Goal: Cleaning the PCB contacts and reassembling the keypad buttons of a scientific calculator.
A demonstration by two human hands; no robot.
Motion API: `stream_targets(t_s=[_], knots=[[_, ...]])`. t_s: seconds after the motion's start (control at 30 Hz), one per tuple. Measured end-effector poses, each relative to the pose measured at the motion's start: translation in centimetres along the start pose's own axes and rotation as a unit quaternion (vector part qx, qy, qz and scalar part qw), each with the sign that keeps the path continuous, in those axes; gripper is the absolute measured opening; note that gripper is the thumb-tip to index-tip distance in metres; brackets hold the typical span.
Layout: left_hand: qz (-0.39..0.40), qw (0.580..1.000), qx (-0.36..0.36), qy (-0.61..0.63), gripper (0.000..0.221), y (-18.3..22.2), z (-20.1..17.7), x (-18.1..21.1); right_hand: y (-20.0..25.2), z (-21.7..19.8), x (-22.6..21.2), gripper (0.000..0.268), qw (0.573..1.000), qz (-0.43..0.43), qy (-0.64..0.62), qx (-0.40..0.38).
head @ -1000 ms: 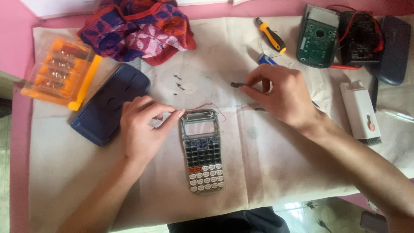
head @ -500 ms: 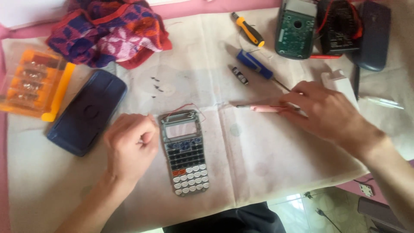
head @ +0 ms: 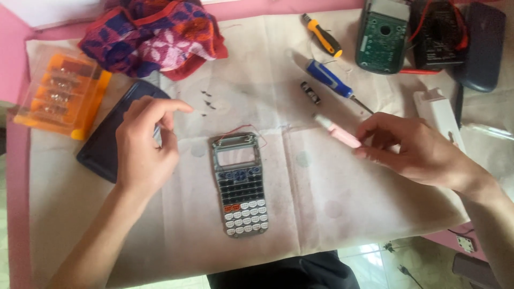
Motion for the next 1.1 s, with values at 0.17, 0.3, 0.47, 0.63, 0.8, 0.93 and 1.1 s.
stream_targets(t_s=[0.17,0.3,0.47,0.63,0.8,0.93,1.1], knots=[[0.067,0.997,-0.012,0.039,0.039,-0.3,-0.8,1.1,-0.4,1.5,-7.7,0.046,0.939,-0.254,-0.217,-0.075],[0.101,0.988,-0.053,0.103,0.016,0.0,0.6,0.6,-0.8,0.7,-11.3,0.03,0.896,-0.337,-0.281,-0.074],[0.084,0.986,-0.1,0.103,0.023,0.8,3.0,-0.7,-4.3,0.0,-13.3,0.036,0.874,-0.339,-0.343,-0.057],[0.061,0.993,-0.104,0.017,0.033,1.3,4.5,-1.8,-5.8,-0.5,-17.4,0.03,0.887,-0.332,-0.284,0.152],[0.044,0.993,-0.107,-0.011,0.038,1.5,5.6,-1.9,-5.7,2.1,-19.9,0.022,0.864,-0.425,-0.203,0.175],[0.045,0.993,-0.108,-0.017,0.037,1.6,5.9,-2.0,-6.5,4.5,-20.7,0.019,0.876,-0.44,-0.157,0.119],[0.04,0.994,-0.101,-0.014,0.03,1.6,5.8,-2.0,-6.8,6.2,-20.8,0.02,0.892,-0.427,-0.117,0.087]])
Point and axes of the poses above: each hand's wrist, its own y-axis away from the middle knuckle, its own z-axis out of the palm, x = y × z, the point moved 10 cm from there along -y, towards the middle knuckle, and after that the axes turned 3 degrees about y, right-handed, at the moved point
